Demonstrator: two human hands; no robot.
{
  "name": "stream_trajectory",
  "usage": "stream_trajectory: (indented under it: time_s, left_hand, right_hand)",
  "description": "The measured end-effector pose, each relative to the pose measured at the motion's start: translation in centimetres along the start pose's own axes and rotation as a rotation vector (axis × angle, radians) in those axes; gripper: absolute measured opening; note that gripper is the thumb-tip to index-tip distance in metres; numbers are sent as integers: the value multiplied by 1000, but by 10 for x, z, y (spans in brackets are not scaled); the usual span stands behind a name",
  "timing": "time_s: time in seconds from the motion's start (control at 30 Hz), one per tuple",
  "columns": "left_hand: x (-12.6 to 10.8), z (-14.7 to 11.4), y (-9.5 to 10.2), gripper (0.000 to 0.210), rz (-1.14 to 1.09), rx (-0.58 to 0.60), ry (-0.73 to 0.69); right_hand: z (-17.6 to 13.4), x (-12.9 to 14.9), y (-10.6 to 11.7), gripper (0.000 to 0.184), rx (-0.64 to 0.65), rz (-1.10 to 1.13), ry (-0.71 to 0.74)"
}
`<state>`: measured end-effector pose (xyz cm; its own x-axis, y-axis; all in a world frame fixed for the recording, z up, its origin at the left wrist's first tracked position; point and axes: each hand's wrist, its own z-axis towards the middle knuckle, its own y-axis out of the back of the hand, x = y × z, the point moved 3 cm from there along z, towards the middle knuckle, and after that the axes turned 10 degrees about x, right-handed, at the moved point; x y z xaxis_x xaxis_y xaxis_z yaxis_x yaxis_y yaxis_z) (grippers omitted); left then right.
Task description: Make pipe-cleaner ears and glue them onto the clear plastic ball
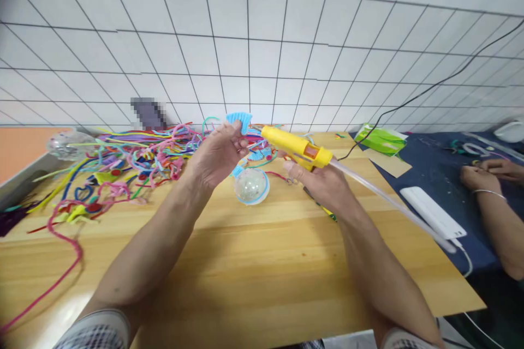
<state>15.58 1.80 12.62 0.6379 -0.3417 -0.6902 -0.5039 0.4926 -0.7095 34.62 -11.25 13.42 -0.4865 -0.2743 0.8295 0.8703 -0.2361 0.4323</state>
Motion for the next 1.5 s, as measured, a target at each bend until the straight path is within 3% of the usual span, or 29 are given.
stream_trajectory:
  time_s: [0.1,0.3,0.67,0.87,1.5]
  left_hand:
    - [1,0,-1,45,11,-11,15]
    - [2,-4,-7,47,13,-5,74]
    - [2,-7,-9,44,-8,38,65]
    - [0,-8,-11,38,18,38,83]
    - [2,-9,-15,41,41,79,103]
  right_hand:
    - [-6,2,-2,13,21,-53,17]
    - [-6,-6,5,13,-61,-171,110]
    - [-5,-14,3,19,-3,-226,107]
    - [-4,-13,3,14,-19,-199,117]
    - [-4,-21,8,24,-14,-240,80]
